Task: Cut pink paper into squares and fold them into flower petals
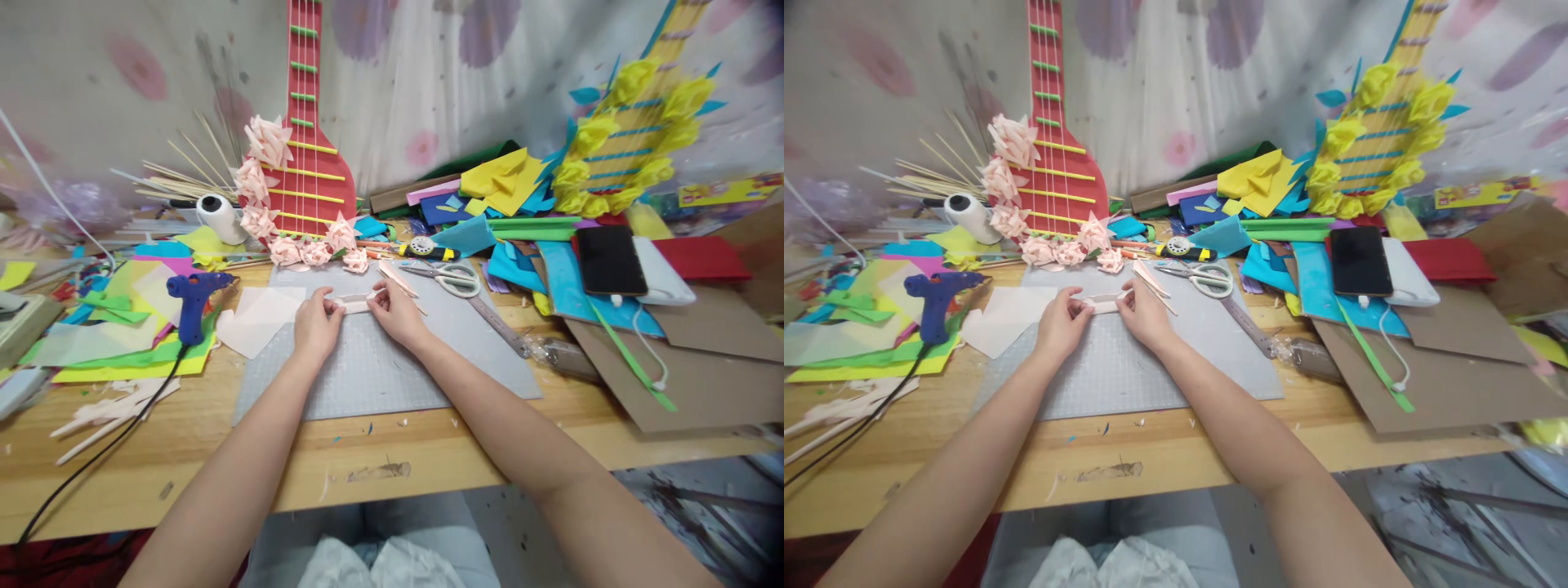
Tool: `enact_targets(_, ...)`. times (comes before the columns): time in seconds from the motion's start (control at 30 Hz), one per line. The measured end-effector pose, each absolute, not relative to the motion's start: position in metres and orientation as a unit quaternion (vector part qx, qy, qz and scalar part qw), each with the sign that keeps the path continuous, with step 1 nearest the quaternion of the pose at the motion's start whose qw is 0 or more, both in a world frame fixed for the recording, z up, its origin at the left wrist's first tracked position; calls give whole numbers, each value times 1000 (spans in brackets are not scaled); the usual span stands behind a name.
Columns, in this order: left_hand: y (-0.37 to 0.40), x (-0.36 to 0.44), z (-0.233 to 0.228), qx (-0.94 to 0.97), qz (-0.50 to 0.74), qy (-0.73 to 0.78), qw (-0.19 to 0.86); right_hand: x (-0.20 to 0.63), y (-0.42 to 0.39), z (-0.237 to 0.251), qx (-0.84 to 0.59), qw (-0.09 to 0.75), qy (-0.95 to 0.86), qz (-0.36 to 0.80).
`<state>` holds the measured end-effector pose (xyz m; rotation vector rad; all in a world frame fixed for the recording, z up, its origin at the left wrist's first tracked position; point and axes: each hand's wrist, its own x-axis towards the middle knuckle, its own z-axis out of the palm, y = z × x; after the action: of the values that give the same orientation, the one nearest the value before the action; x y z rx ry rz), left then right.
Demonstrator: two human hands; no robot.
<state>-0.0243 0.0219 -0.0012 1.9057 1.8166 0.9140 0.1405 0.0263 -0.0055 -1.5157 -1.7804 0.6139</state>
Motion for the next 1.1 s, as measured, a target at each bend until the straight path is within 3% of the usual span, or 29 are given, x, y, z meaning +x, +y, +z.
enact_targets(0.53,18,-17,5,670,292,678,86,130,20,5,-615,243,-743,99)
enact_targets(1.1,16,-16,7,671,272,687,56,129,22,-2,-620,226,-749,58)
